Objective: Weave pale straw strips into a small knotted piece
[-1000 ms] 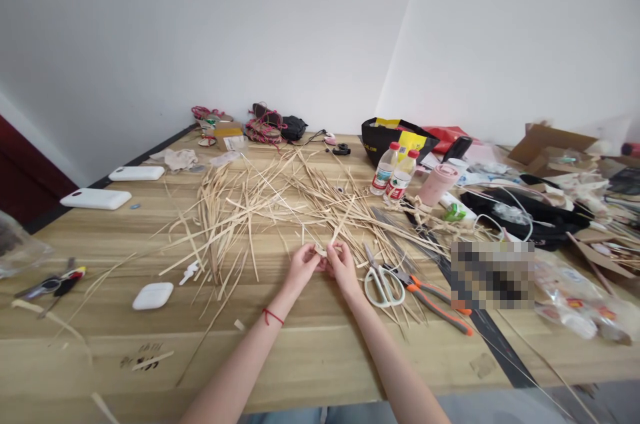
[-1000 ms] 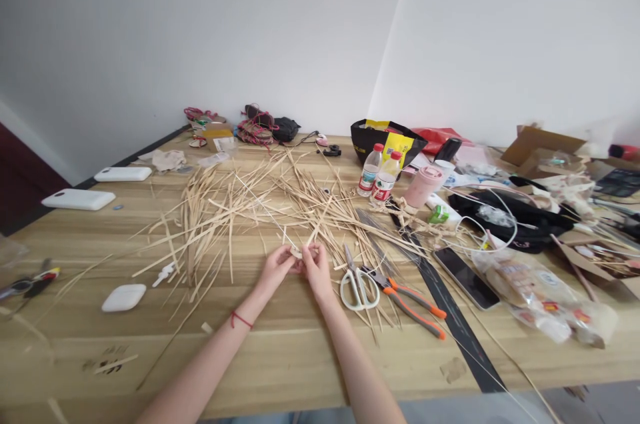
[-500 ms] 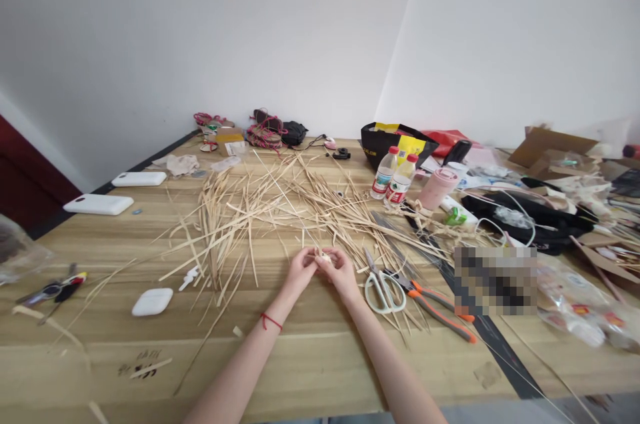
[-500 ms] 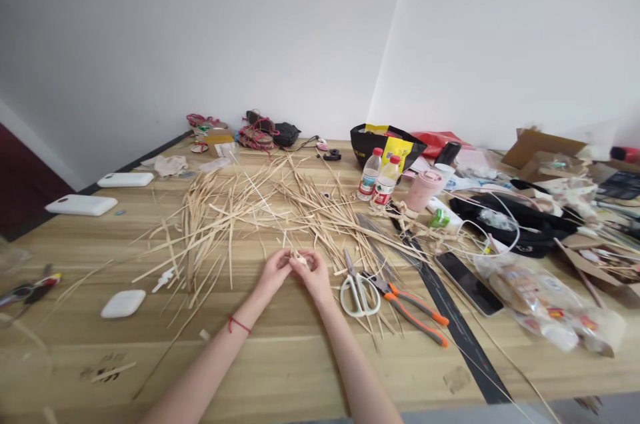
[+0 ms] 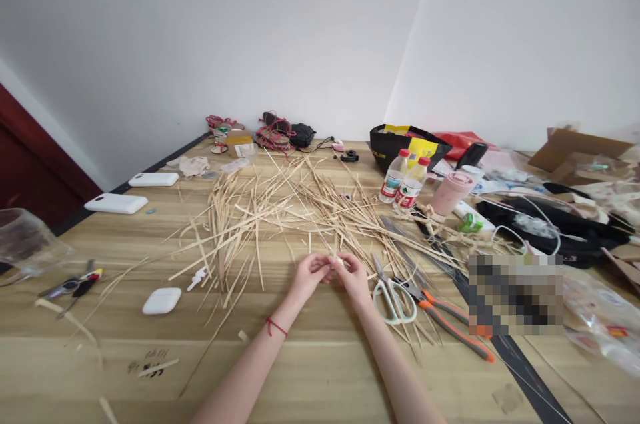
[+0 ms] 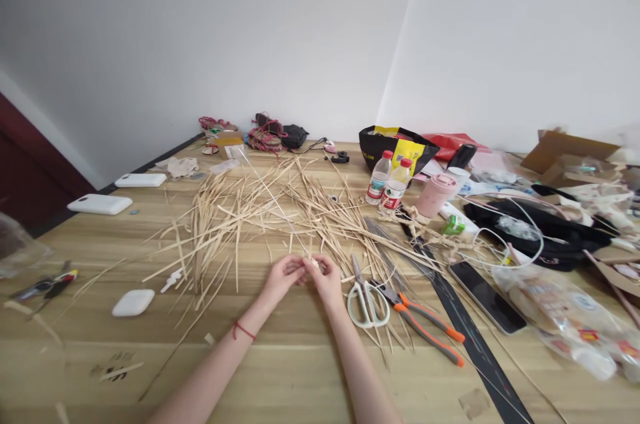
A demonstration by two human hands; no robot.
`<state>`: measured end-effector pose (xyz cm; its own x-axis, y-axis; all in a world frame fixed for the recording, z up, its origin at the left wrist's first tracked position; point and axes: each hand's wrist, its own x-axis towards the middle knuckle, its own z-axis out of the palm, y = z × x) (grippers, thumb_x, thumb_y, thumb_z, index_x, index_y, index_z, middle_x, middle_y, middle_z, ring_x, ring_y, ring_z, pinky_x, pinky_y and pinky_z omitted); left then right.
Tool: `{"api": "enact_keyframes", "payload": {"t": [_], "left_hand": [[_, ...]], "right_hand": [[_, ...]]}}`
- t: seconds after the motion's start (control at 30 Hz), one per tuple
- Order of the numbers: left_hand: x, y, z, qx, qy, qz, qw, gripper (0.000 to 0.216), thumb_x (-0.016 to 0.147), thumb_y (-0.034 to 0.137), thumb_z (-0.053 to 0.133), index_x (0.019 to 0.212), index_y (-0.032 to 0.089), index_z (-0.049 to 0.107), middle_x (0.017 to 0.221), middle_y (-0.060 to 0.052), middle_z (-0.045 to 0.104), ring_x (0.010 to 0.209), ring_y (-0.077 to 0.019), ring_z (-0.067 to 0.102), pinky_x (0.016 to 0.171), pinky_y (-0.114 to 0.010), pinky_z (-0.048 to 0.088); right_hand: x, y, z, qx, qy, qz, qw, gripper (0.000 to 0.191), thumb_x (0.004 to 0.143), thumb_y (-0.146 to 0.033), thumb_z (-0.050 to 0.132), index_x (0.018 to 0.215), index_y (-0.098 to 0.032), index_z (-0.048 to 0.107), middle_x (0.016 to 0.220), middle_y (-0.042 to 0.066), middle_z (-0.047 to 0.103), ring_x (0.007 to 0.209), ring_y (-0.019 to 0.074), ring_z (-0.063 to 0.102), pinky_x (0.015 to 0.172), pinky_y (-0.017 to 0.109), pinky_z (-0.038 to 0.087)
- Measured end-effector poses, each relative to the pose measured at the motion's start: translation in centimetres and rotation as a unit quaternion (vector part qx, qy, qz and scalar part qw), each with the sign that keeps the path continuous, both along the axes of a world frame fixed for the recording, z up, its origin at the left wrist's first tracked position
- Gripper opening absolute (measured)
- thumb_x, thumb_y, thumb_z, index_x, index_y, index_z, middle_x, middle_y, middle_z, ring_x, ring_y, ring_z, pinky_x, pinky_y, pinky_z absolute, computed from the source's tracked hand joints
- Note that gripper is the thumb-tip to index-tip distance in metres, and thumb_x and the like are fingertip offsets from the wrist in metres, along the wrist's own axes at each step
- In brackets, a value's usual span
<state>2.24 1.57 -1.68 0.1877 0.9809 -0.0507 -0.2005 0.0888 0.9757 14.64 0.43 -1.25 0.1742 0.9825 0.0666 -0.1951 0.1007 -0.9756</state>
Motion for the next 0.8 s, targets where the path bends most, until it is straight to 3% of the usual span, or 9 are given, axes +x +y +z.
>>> {"api": "enact_keyframes", "payload": {"t": [0.2, 0.47, 0.63, 0.8], "left_hand": [[0.05, -0.12, -0.06, 0.029, 0.024, -0.002, 0.999, 0.025, 0.062, 0.027, 0.071, 0.077, 0.015, 0.055, 0.072, -0.002, 0.061, 0.062, -0.0132, 0.059, 0.053, -0.024, 0.049], [0.01, 0.08, -0.23, 0.125, 0.142, 0.068, 0.98, 0.006, 0.066, 0.014, 0.058, 0.071, 0.014, 0.061, 0.074, -0.002, 0.057, 0.064, -0.0119, 0.052, 0.059, -0.023, 0.044], [-0.05, 0.04, -0.13, 0.155, 0.15, 0.076, 0.974, 0.003, 0.069, 0.018, 0.057, 0.067, 0.016, 0.057, 0.075, -0.002, 0.056, 0.072, -0.0139, 0.054, 0.064, -0.023, 0.045], [-0.01, -0.02, -0.16, 0.11, 0.087, 0.038, 0.989, 0.008, 0.069, 0.015, 0.054, 0.075, 0.017, 0.058, 0.077, -0.002, 0.061, 0.078, -0.0155, 0.059, 0.075, -0.028, 0.049]], "right_hand": [[0.1, 0.3, -0.5, 0.018, -0.001, -0.003, 1.0, 0.033, 0.059, -0.041, 0.075, 0.078, -0.016, 0.064, 0.076, 0.006, 0.066, 0.068, 0.0177, 0.06, 0.056, 0.026, 0.047], [0.03, 0.24, -0.11, 0.042, -0.024, 0.01, 0.999, 0.023, 0.064, -0.035, 0.073, 0.073, -0.016, 0.064, 0.077, 0.004, 0.066, 0.072, 0.0164, 0.06, 0.065, 0.026, 0.047], [-0.44, 0.02, 0.17, 0.028, -0.007, 0.011, 1.0, 0.027, 0.062, -0.036, 0.074, 0.077, -0.017, 0.063, 0.077, 0.003, 0.065, 0.061, 0.0139, 0.057, 0.049, 0.022, 0.042], [-0.6, -0.17, 0.31, 0.001, -0.002, 0.033, 0.999, 0.033, 0.062, -0.038, 0.074, 0.087, -0.018, 0.066, 0.076, 0.003, 0.065, 0.05, 0.0104, 0.05, 0.038, 0.02, 0.033]]}}
